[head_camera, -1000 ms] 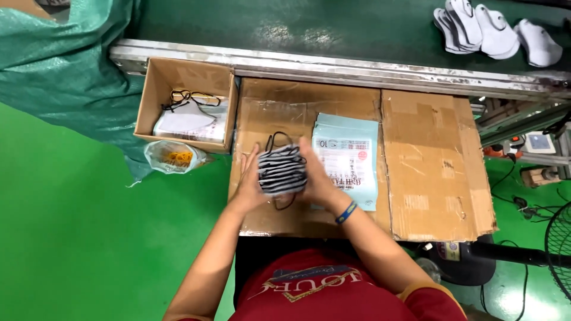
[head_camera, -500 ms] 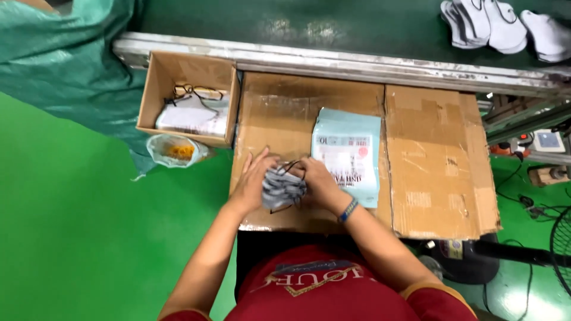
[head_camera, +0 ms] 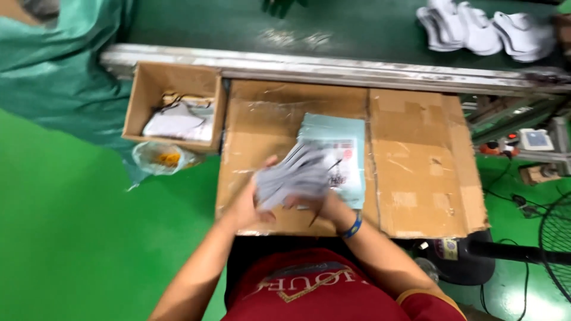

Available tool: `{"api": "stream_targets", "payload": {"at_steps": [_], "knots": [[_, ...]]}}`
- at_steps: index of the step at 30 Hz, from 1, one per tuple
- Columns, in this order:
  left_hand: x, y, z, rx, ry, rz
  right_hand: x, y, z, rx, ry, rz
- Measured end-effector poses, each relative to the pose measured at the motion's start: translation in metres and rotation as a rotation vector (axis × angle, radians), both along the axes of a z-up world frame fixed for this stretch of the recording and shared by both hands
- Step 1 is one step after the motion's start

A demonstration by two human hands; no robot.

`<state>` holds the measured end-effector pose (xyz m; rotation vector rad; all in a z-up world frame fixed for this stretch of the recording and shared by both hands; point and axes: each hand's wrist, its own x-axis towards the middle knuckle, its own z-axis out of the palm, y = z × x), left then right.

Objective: Packing face masks into plastic bags on a conveyor belt.

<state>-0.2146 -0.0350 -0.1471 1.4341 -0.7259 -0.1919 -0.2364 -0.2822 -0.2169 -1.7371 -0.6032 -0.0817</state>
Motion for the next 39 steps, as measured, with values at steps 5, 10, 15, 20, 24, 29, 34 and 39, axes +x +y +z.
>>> {"api": "stream_targets", "payload": {"at_steps": [5,10,15,20,24,29,34,39], "knots": [[-0.023,0.011,-0.020,0.089,0.065,-0.028,-0.015,-0.042,-0.004,-0.078,0.134,0.002],[0.044,0.046,-0.006,0.461,0.239,-0.291,-0.027,-0.097,0.036,-0.599,-0.108,-0.032],[0.024,0.000,-0.012,0.822,-0.187,-0.003,-0.059,-0.079,0.030,-0.877,-0.351,-0.176],[-0.031,-0.090,0.006,1.176,-0.105,-0.461,-0.058,-0.069,0.017,-0.977,-0.456,-0.258],[-0.048,-0.100,-0.007,1.204,-0.195,-0.577,-0.055,-0.072,0.000,-0.961,-0.425,-0.332],[-0.053,-0.095,-0.017,1.236,-0.248,-0.556,-0.056,-0.063,0.017,-0.974,-0.335,-0.344],[-0.056,-0.098,-0.004,1.244,-0.244,-0.557,-0.055,-0.061,0.004,-1.168,-0.266,-0.273],[-0.063,-0.100,-0.028,1.208,-0.300,-0.515,-0.045,-0.059,0.008,-1.115,-0.208,-0.364]]}}
